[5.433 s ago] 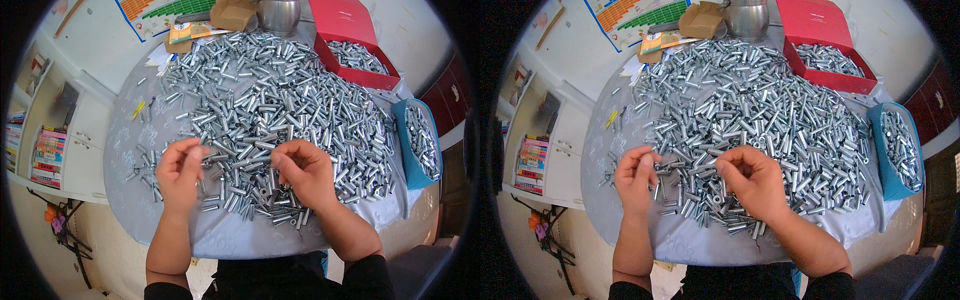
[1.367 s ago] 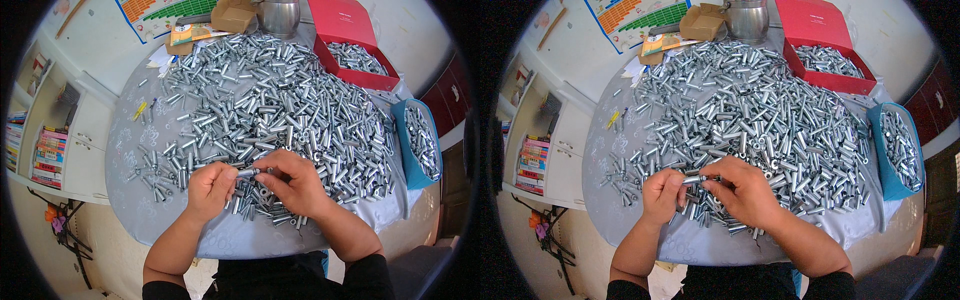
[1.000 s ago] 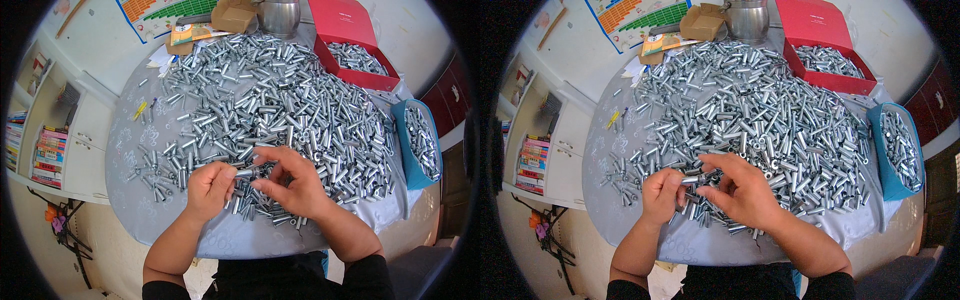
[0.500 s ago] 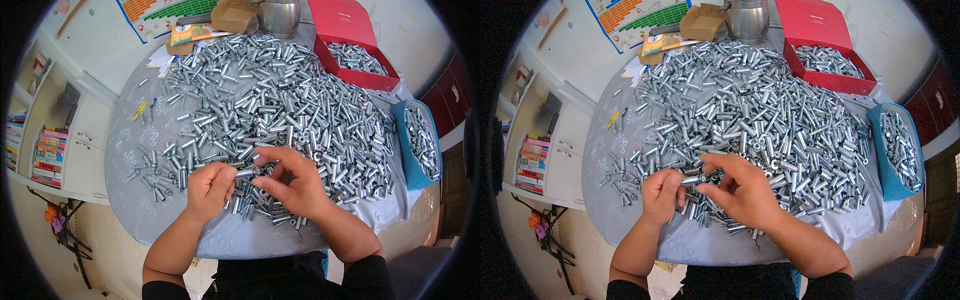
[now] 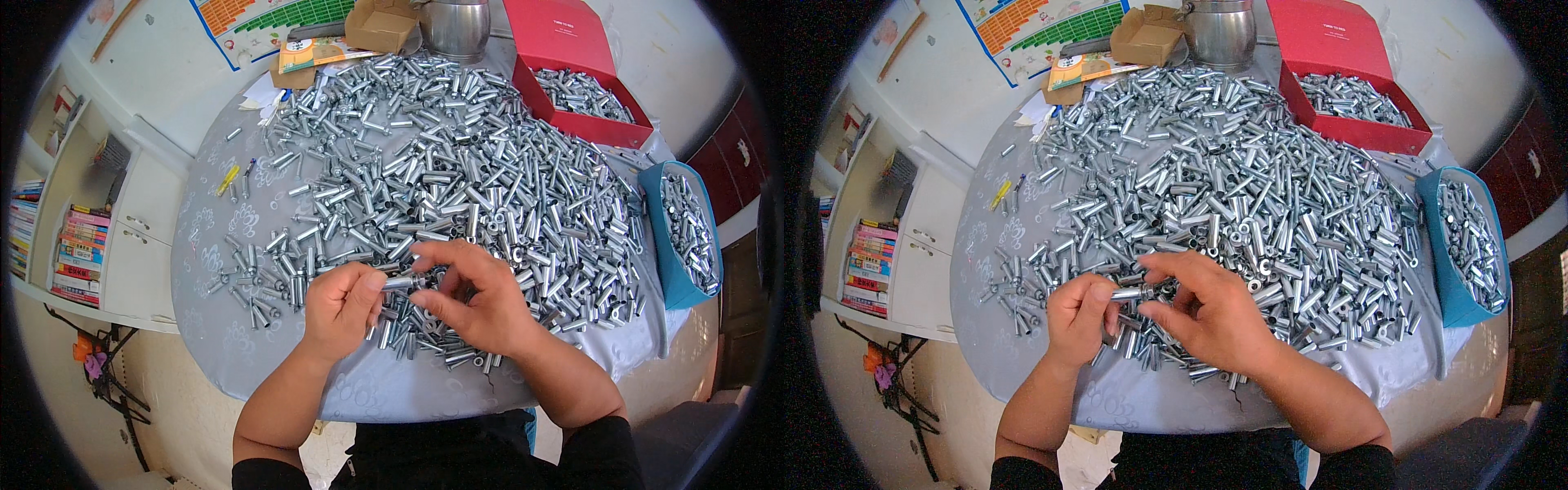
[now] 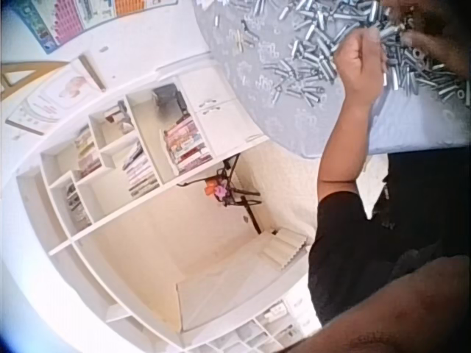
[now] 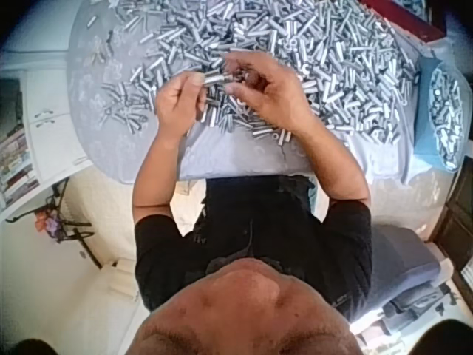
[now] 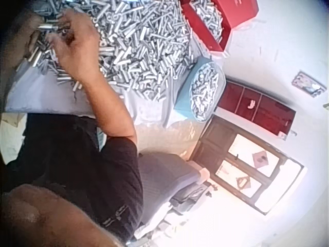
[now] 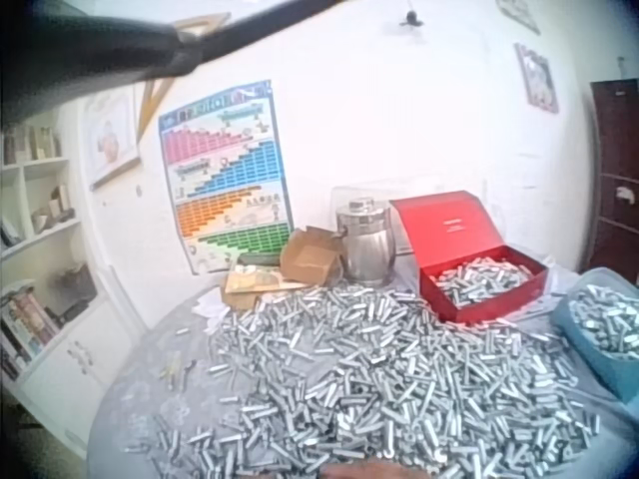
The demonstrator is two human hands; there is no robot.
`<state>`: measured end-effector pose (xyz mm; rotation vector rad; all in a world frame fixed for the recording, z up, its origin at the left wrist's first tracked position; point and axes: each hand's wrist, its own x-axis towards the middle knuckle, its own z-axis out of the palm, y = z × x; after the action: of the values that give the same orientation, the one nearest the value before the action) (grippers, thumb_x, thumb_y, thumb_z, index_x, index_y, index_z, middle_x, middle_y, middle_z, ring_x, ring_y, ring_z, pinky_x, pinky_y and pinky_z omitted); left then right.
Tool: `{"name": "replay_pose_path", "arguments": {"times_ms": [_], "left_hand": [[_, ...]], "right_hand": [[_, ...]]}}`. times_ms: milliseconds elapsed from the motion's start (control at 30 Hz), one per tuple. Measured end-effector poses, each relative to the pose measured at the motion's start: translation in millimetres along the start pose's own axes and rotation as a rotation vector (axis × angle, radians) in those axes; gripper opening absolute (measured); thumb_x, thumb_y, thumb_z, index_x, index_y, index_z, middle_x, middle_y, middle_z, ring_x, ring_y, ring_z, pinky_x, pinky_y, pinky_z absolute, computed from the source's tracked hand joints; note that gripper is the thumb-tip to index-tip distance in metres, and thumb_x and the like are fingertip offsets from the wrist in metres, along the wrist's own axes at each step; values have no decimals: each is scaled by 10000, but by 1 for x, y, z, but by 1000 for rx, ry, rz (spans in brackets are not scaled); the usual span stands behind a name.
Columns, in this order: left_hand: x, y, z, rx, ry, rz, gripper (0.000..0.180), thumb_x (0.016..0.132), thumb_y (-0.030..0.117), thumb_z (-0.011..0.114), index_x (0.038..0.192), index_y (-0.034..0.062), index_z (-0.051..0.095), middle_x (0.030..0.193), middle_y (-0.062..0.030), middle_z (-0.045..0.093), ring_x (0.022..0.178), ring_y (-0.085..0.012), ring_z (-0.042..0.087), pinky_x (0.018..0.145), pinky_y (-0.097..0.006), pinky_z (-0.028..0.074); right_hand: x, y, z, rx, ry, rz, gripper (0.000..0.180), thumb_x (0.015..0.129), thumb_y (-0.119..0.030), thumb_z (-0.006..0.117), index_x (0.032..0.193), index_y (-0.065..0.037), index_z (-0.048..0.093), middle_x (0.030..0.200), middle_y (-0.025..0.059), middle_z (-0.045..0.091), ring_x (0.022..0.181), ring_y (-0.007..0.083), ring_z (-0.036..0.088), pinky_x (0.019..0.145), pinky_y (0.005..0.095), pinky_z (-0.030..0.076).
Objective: The person repeatedly picks up small cylindrical metal components and smaller ring-like pieces from a large pile on a table. They insert the smaller pieces into the cylindrical parts by hand and then place the assembled units back onto the table. The process is continuous and repetitive throughout the clip.
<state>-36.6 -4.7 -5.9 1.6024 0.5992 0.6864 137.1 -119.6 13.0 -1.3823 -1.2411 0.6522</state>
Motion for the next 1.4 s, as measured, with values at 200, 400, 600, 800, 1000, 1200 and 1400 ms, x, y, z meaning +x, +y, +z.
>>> {"name": "replay_pose_path", "arguments": {"times_ms": [200,400,600,800,1000,1200,1400], "left_hand": [[1,1,1,7,-9,25,276,982,206,553,796,7,594,600,5,547,488,-42,479,444,-202,373],[0,-1,0,-32,-7,28,260,979,196,559,807,5,599,600,6,547,491,-40,478,445,-202,375],[1,-2,0,21,-32,26,292,995,238,521,833,4,586,600,-15,541,479,-59,469,443,-213,387],[1,0,-1,-98,-8,-80,368,997,257,528,751,-4,611,570,-8,527,448,-47,448,413,-211,345],[2,2,-3,-100,-5,-61,398,1005,276,510,749,-9,617,551,-14,511,437,-54,438,403,-218,330],[2,0,-6,-178,-15,-90,399,1002,282,517,748,-8,618,560,-22,530,437,-52,442,396,-209,329],[3,-2,-6,-128,10,-88,397,1003,296,497,747,12,602,532,-29,528,410,-87,464,398,-235,381]], "right_hand": [[-1,2,1,-14,1,22,247,837,-94,718,1067,-34,652,838,81,635,620,121,577,558,255,466],[-2,10,1,-34,-35,12,222,827,-19,707,1042,-25,652,872,62,622,618,98,555,557,235,442],[0,2,0,-8,36,-96,215,800,43,675,996,-40,643,956,99,616,721,173,613,612,273,503],[1,1,-1,-52,8,-161,247,794,34,688,1026,-41,646,974,101,622,706,193,627,618,290,512],[-5,5,3,-61,-68,3,269,807,-43,711,1068,-49,649,938,120,636,662,236,636,609,306,508],[0,10,2,-69,0,-176,244,825,-54,700,1064,-53,648,933,121,635,647,234,621,600,299,504],[-1,-1,1,-72,49,-91,297,815,-75,716,1100,-61,635,928,87,634,600,148,580,533,260,482]]}}
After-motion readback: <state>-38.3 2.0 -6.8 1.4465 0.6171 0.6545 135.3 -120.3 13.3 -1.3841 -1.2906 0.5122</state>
